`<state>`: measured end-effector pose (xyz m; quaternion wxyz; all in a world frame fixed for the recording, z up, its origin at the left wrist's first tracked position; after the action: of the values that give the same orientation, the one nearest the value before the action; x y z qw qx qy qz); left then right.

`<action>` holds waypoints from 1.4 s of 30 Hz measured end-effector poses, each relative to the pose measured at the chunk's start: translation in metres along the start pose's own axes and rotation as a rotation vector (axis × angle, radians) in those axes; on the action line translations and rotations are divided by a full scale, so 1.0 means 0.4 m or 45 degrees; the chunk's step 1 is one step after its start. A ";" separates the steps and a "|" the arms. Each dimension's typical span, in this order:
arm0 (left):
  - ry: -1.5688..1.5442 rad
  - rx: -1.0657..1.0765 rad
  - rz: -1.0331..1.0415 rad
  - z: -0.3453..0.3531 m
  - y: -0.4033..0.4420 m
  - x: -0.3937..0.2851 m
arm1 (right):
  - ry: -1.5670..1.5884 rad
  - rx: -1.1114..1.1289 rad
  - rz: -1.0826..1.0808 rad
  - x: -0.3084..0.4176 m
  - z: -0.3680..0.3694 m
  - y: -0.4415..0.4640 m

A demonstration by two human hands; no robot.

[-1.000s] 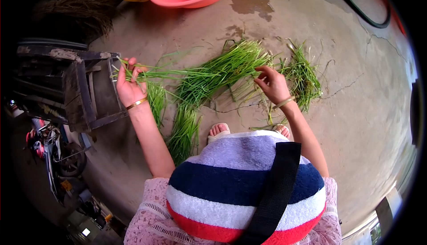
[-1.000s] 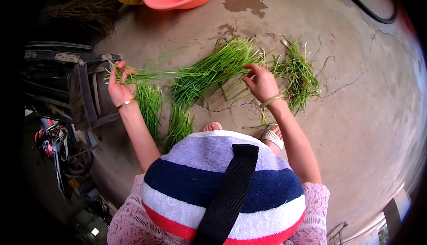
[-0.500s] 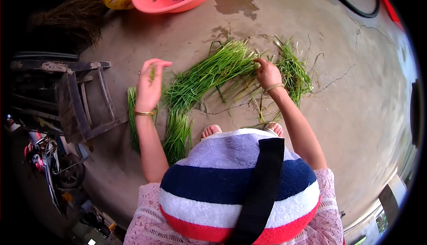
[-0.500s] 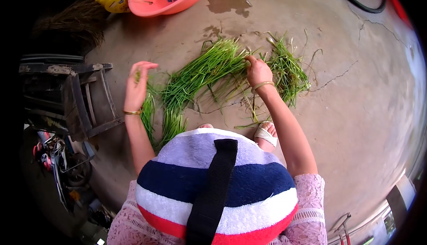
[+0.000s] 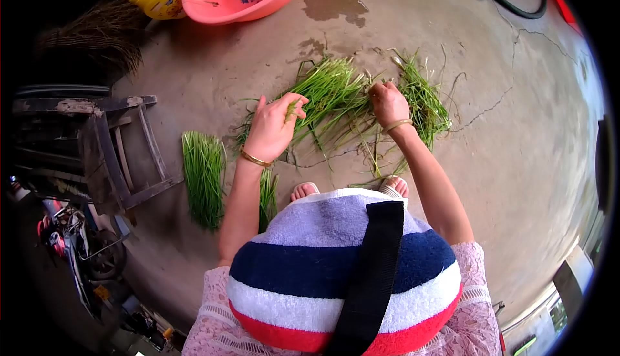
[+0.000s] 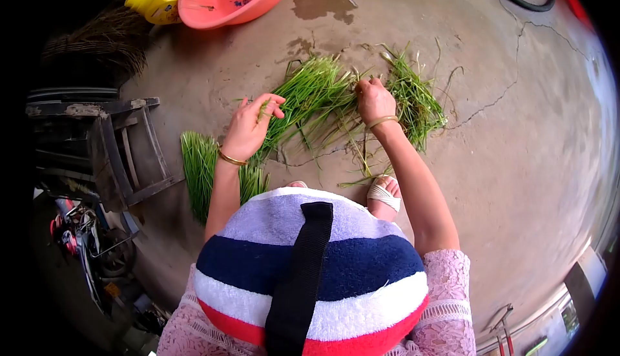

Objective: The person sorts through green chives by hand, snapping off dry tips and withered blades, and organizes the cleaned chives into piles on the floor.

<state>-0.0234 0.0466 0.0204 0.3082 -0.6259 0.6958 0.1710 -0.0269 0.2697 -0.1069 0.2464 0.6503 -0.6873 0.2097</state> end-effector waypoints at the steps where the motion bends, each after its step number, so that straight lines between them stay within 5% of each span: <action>1: -0.043 0.047 -0.036 0.007 -0.002 0.000 | 0.001 0.004 -0.004 0.002 -0.005 -0.001; 6: -0.199 0.057 -0.262 0.019 0.000 -0.002 | 0.350 -0.031 0.115 0.012 -0.070 -0.013; 14: -0.311 -0.128 0.152 0.086 0.021 -0.073 | 1.201 0.140 0.395 0.071 -0.160 -0.019; 23: -0.472 -0.270 0.226 0.067 0.028 -0.095 | 1.357 0.405 0.276 0.215 -0.196 0.010; 27: -0.783 -0.392 -0.230 -0.049 0.008 -0.029 | 1.059 0.105 0.430 0.087 -0.159 0.039; 32: -1.032 -0.723 -0.162 -0.232 -0.033 0.050 | 0.263 0.141 0.235 -0.043 -0.066 0.005; 42: -1.158 -0.797 -0.255 -0.270 -0.052 0.097 | -0.064 0.002 -0.119 -0.017 -0.004 -0.022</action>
<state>-0.0275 -0.0535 0.0797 0.3915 -0.6136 0.3459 0.5920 -0.0178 0.2752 -0.1101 0.2379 0.6870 -0.6621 0.1821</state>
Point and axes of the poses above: each hand's wrist, its own y-axis towards the middle knuckle, its own z-axis out of the palm, x = y × z, the point moved 5 cm from there along y, towards the middle knuckle, and after that the axes turned 9 degrees about -x, right-handed, at the moved point
